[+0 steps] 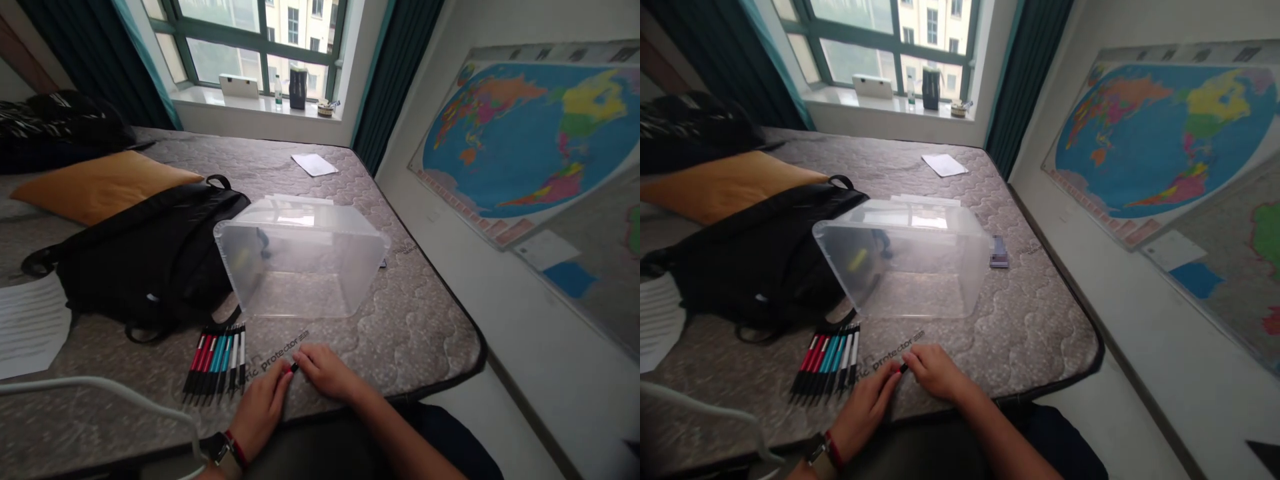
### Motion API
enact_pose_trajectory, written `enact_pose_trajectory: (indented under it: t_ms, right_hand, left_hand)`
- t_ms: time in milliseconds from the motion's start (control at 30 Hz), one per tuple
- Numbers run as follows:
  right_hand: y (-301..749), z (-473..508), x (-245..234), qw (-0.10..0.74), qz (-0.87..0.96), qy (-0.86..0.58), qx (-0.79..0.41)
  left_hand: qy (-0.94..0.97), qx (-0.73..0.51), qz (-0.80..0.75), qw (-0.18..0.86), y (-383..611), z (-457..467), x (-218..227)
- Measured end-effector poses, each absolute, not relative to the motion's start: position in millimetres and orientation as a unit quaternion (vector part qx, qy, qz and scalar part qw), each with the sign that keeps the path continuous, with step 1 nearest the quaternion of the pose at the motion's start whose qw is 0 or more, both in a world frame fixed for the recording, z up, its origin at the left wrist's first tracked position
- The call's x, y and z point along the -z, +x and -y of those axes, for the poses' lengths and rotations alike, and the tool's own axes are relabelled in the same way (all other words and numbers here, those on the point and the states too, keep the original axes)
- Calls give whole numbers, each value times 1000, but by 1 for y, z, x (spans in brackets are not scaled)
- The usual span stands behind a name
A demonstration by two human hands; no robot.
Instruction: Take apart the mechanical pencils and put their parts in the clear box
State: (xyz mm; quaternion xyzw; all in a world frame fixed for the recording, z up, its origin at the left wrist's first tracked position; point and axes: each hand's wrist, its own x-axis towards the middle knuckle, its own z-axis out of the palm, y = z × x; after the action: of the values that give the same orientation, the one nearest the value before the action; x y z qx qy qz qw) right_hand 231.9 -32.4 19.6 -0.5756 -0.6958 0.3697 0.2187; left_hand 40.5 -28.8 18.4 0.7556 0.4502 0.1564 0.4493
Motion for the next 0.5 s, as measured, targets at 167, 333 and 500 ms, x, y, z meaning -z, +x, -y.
enact_pose_trajectory:
  t_ms: [167, 333, 500]
  right_hand:
    - [234, 40, -17, 205, 721, -565, -346]
    - [230, 47, -24, 206, 724, -559, -348]
    - [225, 53, -21, 221, 718, -566, -340]
  left_hand:
    - [756, -153, -436, 463, 36, 28, -23]
    - [753, -131, -446, 467, 31, 33, -27]
    - [754, -153, -444, 460, 28, 39, -24]
